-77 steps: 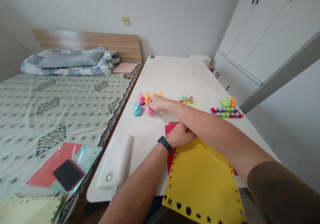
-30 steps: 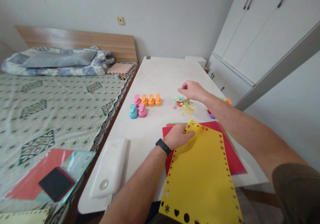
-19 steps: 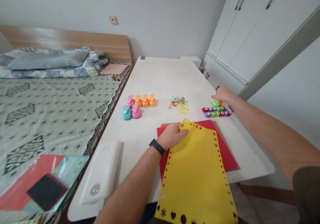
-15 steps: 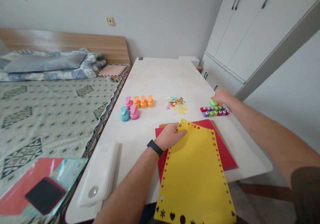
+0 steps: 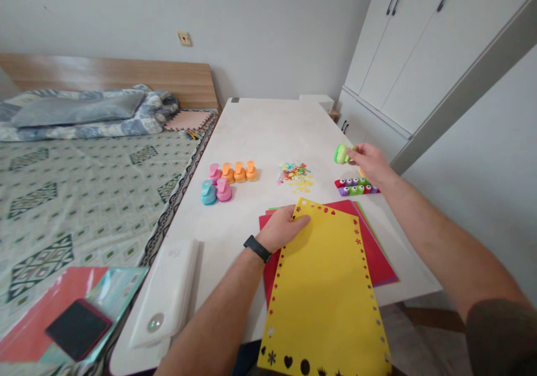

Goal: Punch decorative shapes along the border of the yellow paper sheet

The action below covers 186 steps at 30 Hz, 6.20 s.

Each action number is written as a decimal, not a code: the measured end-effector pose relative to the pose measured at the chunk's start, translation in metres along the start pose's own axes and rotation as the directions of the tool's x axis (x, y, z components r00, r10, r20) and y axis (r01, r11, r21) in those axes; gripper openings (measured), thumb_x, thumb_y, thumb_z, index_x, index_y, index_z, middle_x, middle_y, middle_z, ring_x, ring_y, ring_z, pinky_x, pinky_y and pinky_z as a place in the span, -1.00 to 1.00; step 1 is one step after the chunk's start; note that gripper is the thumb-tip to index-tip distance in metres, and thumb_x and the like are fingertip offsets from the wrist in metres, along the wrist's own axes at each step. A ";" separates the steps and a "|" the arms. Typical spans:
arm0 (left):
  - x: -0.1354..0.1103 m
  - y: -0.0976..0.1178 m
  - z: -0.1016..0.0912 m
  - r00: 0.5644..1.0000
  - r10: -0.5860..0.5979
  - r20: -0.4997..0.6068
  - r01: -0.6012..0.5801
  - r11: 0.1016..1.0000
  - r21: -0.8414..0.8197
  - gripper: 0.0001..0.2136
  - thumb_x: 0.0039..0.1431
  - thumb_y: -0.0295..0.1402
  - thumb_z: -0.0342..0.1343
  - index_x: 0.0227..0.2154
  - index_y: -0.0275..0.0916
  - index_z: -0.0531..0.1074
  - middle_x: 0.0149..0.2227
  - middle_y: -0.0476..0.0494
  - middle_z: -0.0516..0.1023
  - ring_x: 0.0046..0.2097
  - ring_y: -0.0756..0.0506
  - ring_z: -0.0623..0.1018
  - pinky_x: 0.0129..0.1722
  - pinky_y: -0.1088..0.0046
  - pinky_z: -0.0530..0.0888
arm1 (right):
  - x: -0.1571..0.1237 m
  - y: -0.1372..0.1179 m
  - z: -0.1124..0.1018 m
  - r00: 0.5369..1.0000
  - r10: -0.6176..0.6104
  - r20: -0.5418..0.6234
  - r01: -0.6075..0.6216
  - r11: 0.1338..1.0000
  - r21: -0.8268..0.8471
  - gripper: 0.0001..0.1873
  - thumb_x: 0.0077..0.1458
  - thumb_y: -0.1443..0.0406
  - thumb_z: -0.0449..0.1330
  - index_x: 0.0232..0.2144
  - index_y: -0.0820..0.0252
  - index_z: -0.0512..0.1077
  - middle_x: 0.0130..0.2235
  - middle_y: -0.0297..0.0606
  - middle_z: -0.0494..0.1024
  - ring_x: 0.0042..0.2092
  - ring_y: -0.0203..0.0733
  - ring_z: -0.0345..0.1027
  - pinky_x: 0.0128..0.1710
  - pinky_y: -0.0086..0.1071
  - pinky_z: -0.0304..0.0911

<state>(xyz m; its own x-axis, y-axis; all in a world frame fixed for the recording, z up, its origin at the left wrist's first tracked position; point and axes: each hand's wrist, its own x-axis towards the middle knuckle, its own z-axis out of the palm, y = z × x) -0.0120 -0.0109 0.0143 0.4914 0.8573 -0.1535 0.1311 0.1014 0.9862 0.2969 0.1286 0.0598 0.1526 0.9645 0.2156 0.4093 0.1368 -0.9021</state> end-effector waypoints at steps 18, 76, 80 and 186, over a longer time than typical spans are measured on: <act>0.006 -0.001 -0.006 0.975 0.099 -0.197 -0.088 0.994 0.064 -0.64 0.25 -0.08 0.15 -0.07 -0.24 0.54 -0.05 -0.23 0.67 -0.16 -0.21 0.66 -0.22 0.33 0.55 | -0.086 0.006 0.015 0.933 0.110 0.342 -0.264 0.857 0.443 -0.52 -0.01 0.09 0.47 -0.05 0.07 0.54 -0.20 -0.26 0.63 -0.21 -0.16 0.50 -0.20 -0.28 0.39; 0.007 0.000 -0.006 0.961 0.076 -0.267 -0.079 0.997 -0.001 -0.61 0.19 -0.07 0.21 -0.06 -0.25 0.52 -0.05 -0.24 0.67 -0.06 -0.25 0.65 -0.14 0.30 0.58 | -0.100 -0.001 0.018 0.868 0.088 0.489 -0.270 0.910 0.316 -0.57 -0.03 0.07 0.47 -0.16 0.13 0.56 -0.24 -0.26 0.65 -0.24 -0.15 0.49 -0.14 -0.27 0.33; 0.008 -0.001 -0.007 0.953 0.092 -0.288 -0.087 0.996 0.033 -0.63 0.19 -0.08 0.21 -0.08 -0.25 0.53 -0.05 -0.24 0.67 -0.01 -0.26 0.63 -0.12 0.30 0.58 | -0.099 0.001 0.019 0.873 0.095 0.478 -0.271 0.910 0.314 -0.57 -0.04 0.07 0.48 -0.16 0.13 0.56 -0.23 -0.26 0.65 -0.25 -0.16 0.48 -0.15 -0.28 0.33; 0.003 0.006 -0.006 0.969 0.074 -0.234 -0.075 0.997 0.004 -0.63 0.21 -0.08 0.20 -0.06 -0.24 0.54 -0.11 -0.24 0.68 -0.03 -0.26 0.64 -0.14 0.28 0.58 | -0.091 0.008 0.023 0.986 0.143 0.087 -0.167 0.869 0.466 -0.60 -0.05 0.03 0.45 -0.22 0.10 0.54 -0.29 -0.25 0.61 -0.30 -0.16 0.47 -0.32 -0.30 0.34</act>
<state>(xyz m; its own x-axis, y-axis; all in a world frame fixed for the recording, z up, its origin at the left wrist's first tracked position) -0.0152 -0.0045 0.0204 0.2845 0.9567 -0.0614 0.0975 0.0349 0.9946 0.2656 0.0472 0.0249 0.1307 0.9901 0.0515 -0.0890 0.0635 -0.9940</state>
